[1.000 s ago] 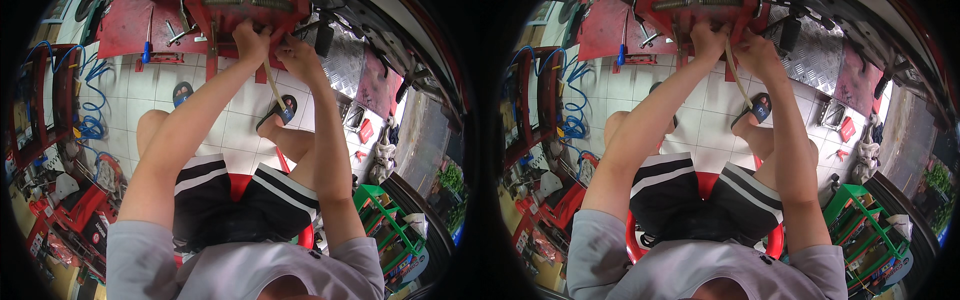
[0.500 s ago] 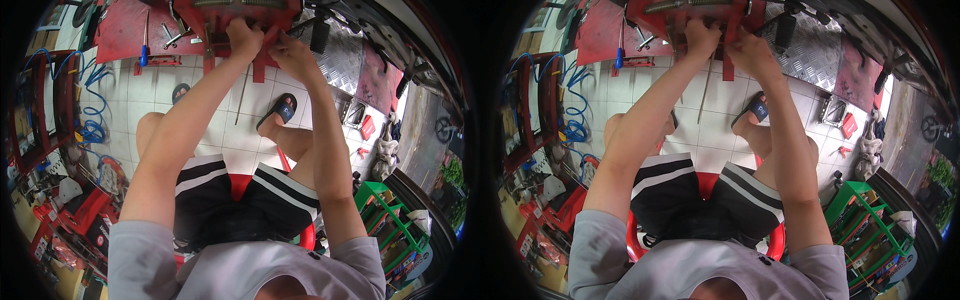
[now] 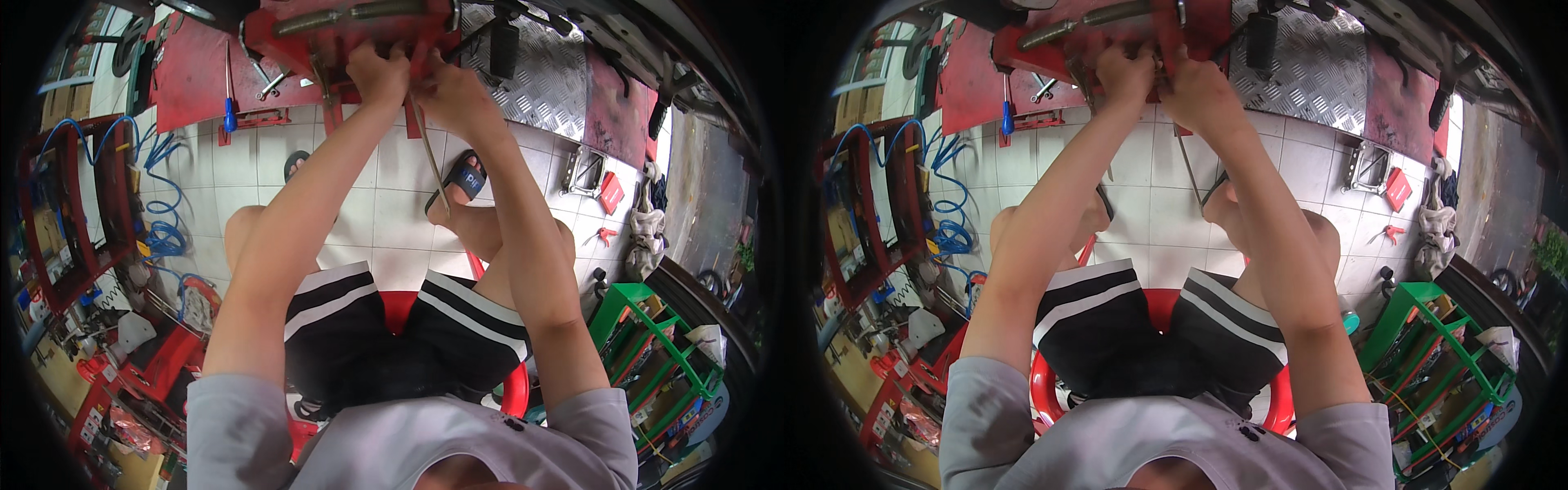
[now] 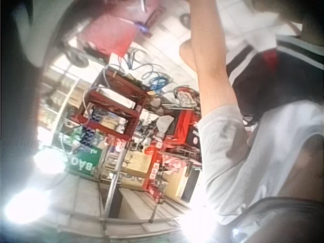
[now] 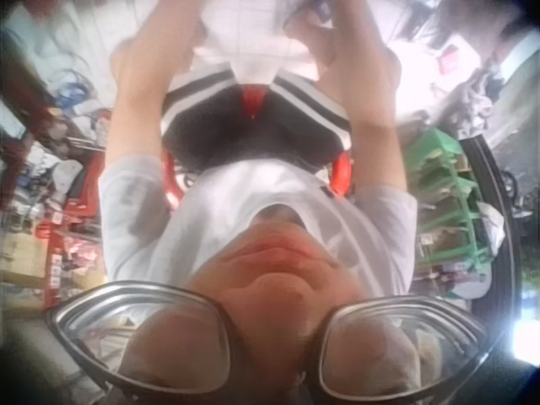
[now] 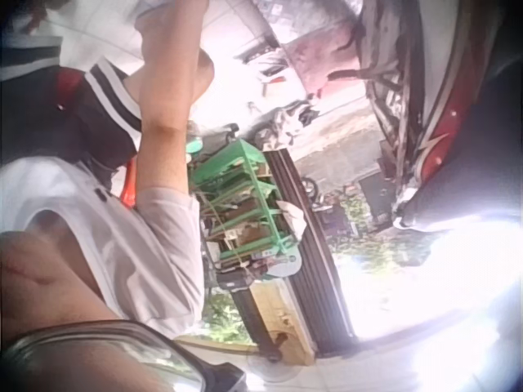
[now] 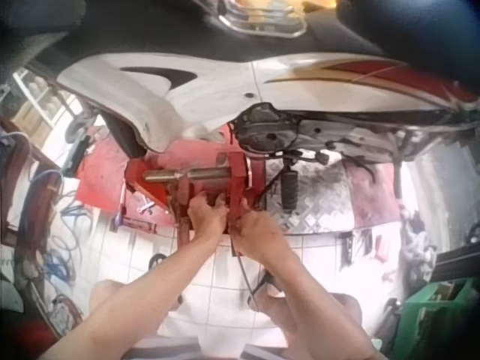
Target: The person sits on a red stool and uses a pair of pliers to manipulate and adjust a metal component on a red workbench. They repeatedly grip, bend, and reposition the metal piece while working on the assembly.
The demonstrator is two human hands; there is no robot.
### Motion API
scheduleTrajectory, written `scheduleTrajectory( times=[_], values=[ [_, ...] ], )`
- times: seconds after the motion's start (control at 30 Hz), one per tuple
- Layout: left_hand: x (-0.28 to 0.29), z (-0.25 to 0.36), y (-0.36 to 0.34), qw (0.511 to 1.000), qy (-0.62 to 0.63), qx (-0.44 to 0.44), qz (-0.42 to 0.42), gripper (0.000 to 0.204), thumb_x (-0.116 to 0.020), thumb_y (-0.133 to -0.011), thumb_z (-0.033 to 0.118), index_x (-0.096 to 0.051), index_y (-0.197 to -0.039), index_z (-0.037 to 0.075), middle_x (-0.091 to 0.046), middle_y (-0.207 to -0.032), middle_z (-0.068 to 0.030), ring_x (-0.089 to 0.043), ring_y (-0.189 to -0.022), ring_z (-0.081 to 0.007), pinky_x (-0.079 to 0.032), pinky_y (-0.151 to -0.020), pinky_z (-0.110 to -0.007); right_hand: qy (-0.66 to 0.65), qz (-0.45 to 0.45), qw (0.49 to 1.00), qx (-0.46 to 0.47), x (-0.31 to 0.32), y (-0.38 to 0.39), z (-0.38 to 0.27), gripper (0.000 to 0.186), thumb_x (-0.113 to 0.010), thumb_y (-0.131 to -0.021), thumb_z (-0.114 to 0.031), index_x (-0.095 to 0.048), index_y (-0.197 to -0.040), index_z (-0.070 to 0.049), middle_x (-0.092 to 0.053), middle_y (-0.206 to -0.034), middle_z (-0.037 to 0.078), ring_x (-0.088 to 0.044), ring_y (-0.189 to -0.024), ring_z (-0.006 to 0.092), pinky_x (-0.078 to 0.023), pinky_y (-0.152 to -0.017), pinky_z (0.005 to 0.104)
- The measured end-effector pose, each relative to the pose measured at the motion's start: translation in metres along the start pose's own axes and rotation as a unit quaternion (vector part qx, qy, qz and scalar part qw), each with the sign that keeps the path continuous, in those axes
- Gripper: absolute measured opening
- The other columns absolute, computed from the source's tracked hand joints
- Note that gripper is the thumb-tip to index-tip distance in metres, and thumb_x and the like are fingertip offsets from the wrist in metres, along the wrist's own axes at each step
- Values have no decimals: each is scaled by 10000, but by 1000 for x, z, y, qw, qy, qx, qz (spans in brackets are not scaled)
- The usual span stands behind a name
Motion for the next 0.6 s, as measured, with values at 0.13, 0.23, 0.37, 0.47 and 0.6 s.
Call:
scheduleTrajectory(
  times=[0.13,0.23,0.37,0.47,0.6],
  values=[
    [0,-2,-8,999,-18,2,-37,142,-690,-761,83,-671,-828,-40,-688,-776,-192,-680,-710,-321,-518,-704,-386,-17,29,999,37,-9,-4,5,653,-577,-773,-195,-400,-1307,136,-657,-770,232,-667,-788,370,-539,-718,403],
    [-3,-2,-8,997,-4,17,-72,148,-678,-803,91,-668,-861,-45,-688,-757,-127,-645,-664,-198,-504,-635,-327,16,32,997,63,-10,-4,7,659,-564,-775,-182,-374,-1302,166,-640,-712,243,-666,-724,374,-543,-675,409],
    [2,-7,-8,997,14,21,-79,159,-664,-832,96,-649,-885,-53,-664,-784,-99,-610,-662,-158,-489,-587,-297,-15,21,999,45,-4,2,-6,654,-539,-784,-133,-339,-1337,153,-624,-642,239,-668,-611,330,-546,-609,384],
    [-4,-6,-4,989,74,73,-108,145,-638,-863,91,-626,-902,-48,-633,-816,-93,-602,-673,-170,-492,-577,-291,-46,27,998,37,-8,0,1,650,-548,-794,-125,-332,-1337,160,-627,-632,226,-665,-569,308,-546,-575,371],
    [-6,-6,0,976,128,132,-115,130,-591,-896,85,-605,-910,-43,-628,-837,-91,-606,-700,-167,-504,-607,-293,-27,33,998,38,-14,-3,3,670,-580,-802,-134,-315,-1339,164,-635,-635,211,-664,-549,294,-545,-537,359]
  ],
)
Point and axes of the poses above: each hand's wrist, its own y-axis away from the middle knuckle, its own x-axis out of the back of the hand, z = x × y, the point moved 4 cm from there along -y, towards the middle knuckle
